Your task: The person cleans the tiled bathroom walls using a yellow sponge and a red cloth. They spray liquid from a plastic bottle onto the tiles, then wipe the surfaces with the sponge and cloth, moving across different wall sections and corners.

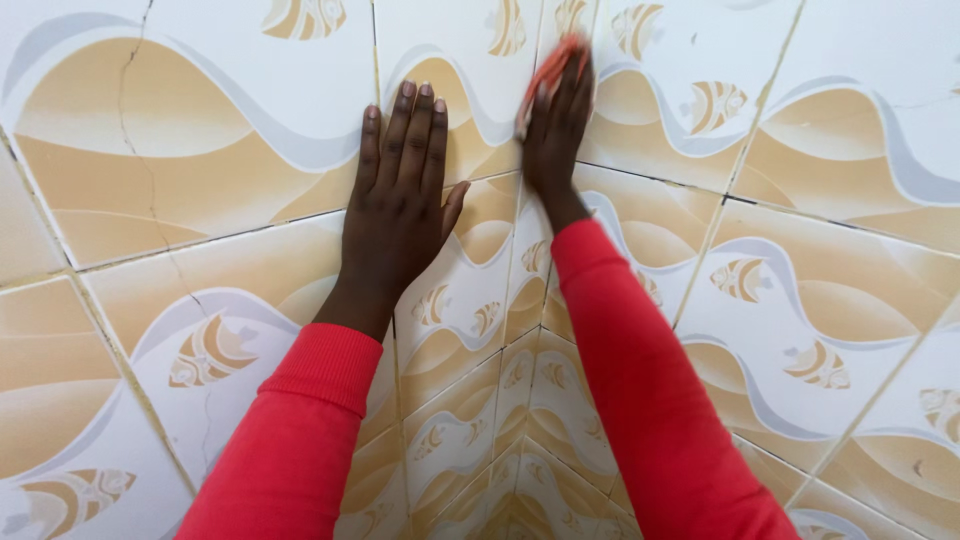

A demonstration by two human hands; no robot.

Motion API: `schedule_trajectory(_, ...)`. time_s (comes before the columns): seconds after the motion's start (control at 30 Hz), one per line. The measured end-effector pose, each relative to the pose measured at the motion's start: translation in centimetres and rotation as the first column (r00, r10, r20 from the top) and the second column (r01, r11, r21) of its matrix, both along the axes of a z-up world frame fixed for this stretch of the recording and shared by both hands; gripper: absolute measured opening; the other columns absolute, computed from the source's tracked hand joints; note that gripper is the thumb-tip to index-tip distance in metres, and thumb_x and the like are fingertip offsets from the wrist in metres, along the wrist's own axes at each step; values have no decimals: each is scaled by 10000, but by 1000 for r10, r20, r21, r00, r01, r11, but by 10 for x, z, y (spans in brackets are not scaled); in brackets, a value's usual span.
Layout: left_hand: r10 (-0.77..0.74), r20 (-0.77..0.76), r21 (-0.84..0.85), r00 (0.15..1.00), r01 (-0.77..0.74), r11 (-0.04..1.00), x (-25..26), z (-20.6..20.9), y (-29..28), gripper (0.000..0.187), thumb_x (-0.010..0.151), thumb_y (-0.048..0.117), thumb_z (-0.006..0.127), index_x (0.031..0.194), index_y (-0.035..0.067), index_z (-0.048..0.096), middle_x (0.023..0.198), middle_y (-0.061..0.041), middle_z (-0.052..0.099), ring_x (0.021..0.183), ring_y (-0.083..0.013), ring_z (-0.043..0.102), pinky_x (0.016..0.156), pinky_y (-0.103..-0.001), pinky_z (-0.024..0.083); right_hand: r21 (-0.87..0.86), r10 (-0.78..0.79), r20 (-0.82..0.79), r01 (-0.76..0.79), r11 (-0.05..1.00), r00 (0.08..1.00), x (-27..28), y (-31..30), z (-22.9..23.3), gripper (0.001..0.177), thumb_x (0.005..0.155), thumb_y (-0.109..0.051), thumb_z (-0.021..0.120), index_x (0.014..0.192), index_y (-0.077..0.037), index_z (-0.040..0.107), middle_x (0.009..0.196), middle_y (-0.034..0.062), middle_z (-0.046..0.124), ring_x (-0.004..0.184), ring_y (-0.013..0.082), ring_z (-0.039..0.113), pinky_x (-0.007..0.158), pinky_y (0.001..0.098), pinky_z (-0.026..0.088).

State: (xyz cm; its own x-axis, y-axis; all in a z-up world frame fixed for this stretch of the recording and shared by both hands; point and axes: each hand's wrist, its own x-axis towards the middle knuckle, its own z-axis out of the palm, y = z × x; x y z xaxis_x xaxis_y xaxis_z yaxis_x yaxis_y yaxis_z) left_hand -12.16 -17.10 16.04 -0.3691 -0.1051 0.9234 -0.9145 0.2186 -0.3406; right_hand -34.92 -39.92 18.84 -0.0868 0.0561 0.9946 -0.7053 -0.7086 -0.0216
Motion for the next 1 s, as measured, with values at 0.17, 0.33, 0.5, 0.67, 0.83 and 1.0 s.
schedule_trajectory(0.17,71,34,-20,997,-71,997,-3,4,2,818,1108,496,565,1617,-92,312,1682,-234,339,1600,-325,240,1316,-515,152,210,58,-133,-29,977,990,-13,35,-179,664,1148,-341,364,1662,-1,116,1735,269,105,1625,452,132,1328,530,138)
schedule_trajectory(0.33,296,140,-82,945,-287,954,1,-6,12,850,1040,573,502,1607,-39,342,1670,-182,354,1581,-279,262,1307,-471,166,273,-36,-303,123,954,952,-20,81,-240,703,1108,-337,394,1625,51,118,1682,337,107,1564,513,130,1280,556,131)
schedule_trajectory(0.5,565,106,-135,818,-552,823,11,-42,34,739,1073,528,439,1614,32,353,1660,-129,350,1567,-238,270,1272,-492,192,195,-57,-314,124,973,948,16,85,-153,643,1122,-311,402,1638,4,186,1709,296,141,1600,477,136,1316,532,127)
schedule_trajectory(0.67,498,74,-94,864,-491,866,17,-56,42,680,1110,465,427,1635,41,339,1690,-120,333,1574,-241,278,1286,-490,195,16,5,-189,-2,1000,982,40,82,-26,636,1184,-352,390,1696,-78,130,1761,233,68,1660,411,56,1368,514,88)
schedule_trajectory(0.83,475,-20,-4,880,-475,880,30,-84,44,608,1084,303,456,1624,29,393,1685,-113,383,1579,-240,321,1303,-470,193,71,120,-85,-114,991,989,102,130,-83,603,1180,-368,314,1705,-121,151,1786,172,95,1643,338,60,1359,489,49)
schedule_trajectory(1.0,290,-313,130,905,-261,957,53,-162,77,652,1109,376,556,1604,-27,424,1684,-188,389,1586,-336,327,1294,-536,188,171,182,-416,-120,978,891,137,188,-257,646,1036,-386,536,1610,-168,333,1688,223,231,1587,431,205,1305,579,144)
